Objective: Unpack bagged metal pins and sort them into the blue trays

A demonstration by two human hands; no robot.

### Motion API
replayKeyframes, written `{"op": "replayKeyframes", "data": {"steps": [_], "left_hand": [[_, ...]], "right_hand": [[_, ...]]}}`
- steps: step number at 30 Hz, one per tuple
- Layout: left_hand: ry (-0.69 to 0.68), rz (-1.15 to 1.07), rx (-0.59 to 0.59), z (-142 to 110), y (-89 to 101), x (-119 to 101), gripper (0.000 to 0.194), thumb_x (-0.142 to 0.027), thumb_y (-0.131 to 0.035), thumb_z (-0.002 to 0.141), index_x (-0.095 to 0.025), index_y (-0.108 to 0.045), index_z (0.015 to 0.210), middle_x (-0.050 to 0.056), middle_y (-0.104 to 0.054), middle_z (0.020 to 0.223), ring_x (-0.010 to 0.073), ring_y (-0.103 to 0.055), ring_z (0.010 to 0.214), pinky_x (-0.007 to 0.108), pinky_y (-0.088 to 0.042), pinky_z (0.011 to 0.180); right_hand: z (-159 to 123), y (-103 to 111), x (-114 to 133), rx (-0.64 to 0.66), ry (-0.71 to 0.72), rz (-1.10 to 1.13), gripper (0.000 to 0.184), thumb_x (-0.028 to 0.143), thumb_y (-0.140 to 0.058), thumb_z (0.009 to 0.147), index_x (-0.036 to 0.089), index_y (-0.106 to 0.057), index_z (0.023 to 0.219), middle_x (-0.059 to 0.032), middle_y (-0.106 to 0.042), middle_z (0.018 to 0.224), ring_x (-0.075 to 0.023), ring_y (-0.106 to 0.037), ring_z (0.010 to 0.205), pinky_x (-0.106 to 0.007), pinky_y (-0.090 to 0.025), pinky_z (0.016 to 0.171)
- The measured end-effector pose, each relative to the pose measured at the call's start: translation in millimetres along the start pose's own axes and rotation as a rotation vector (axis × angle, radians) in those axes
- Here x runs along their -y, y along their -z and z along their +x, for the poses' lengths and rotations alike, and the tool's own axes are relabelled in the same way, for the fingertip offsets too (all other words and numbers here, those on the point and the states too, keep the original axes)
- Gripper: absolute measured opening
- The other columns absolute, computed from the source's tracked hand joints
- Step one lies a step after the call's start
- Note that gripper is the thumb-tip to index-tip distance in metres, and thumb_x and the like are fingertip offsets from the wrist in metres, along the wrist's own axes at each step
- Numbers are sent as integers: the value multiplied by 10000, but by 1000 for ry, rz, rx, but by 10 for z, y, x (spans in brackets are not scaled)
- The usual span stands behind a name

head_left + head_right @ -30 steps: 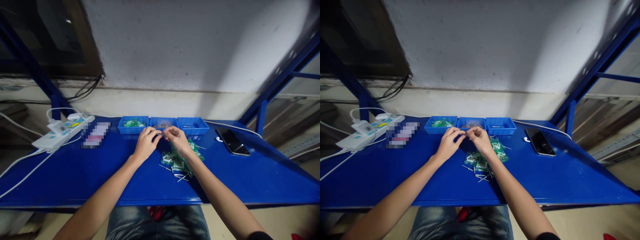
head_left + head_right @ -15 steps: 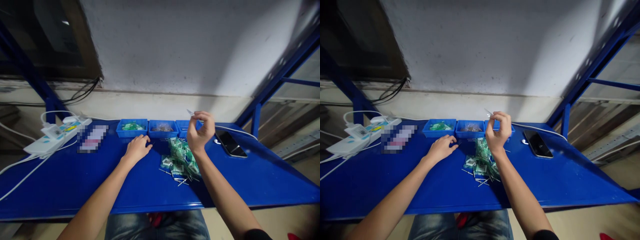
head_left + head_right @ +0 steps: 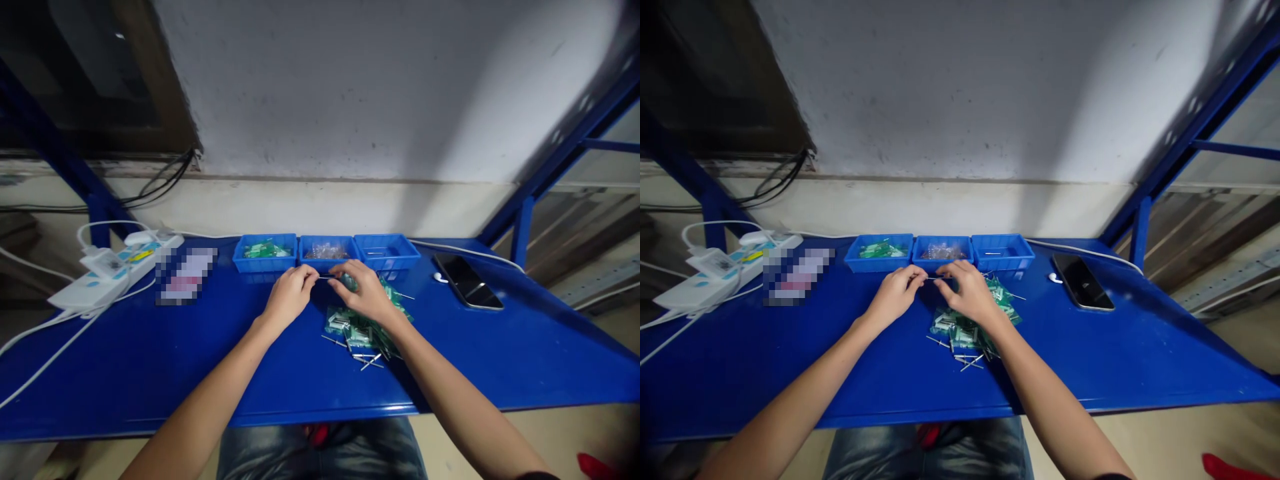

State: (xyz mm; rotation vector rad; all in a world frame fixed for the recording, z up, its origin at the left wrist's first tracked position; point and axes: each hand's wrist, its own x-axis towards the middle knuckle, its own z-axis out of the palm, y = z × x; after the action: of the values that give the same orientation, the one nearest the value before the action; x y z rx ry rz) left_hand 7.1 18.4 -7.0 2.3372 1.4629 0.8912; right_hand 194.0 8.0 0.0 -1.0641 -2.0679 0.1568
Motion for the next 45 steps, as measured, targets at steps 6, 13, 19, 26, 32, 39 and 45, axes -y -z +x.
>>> {"op": "replayKeyframes", "data": {"steps": [6,13,19,26,32,39,45], "left_hand": [[94,-87,-22,16,3,-22,299,-326,-388,910,-197,-594,737,-1,-639,648,150,-611,640,235,-411,614],[77,-181,58,-5,25,-92,415,-453,-297,925,-190,-602,828,25,-667,752,168,-628,736,263,-444,687],[-286,47,397,-232,35,-300,800,-725,-487,695,-272,-372,1344,111,-384,1399,362,-323,1276,558,-301,990],[-535,115,428,-427,-251,-484,835,-736,-411,730,-310,-211,1419,112,-236,1484,362,-154,1359,668,-91,1032],[-400,198,374,-301,-237,-280,676,-668,-395,798,-352,-279,1385,100,-331,1432,335,-225,1336,651,-130,1028],[-357,142,394,-191,-136,-121,661,-653,-498,757,-362,-365,1335,77,-414,1355,340,-323,1262,595,-199,1016],[-275,44,407,-109,51,20,404,-522,-588,768,-341,-543,1127,16,-546,1171,266,-471,1097,465,-291,978]], "right_hand": [[-15,-125,35,54,35,-76,131,221,-478,864,203,-603,896,-44,-621,811,-191,-544,769,-321,-421,726],[69,126,-43,-73,59,-211,218,287,-430,898,191,-614,834,-55,-603,783,-186,-529,764,-314,-409,743],[70,530,-495,-152,-207,-434,341,430,-439,882,152,-606,988,-114,-612,900,-258,-557,872,-385,-425,806],[-521,510,-631,186,-216,-281,362,435,-402,902,175,-540,1114,-100,-590,1047,-234,-541,1006,-361,-423,887],[-399,324,-731,268,-216,-324,370,381,-325,941,170,-568,1123,-97,-594,991,-217,-536,953,-368,-390,886],[-320,191,-708,238,-240,-334,303,231,-328,934,154,-621,953,-85,-587,883,-195,-522,881,-326,-371,842],[-220,128,-570,238,-326,-275,199,123,-450,814,154,-647,806,-77,-617,835,-193,-527,838,-308,-361,811]]}}
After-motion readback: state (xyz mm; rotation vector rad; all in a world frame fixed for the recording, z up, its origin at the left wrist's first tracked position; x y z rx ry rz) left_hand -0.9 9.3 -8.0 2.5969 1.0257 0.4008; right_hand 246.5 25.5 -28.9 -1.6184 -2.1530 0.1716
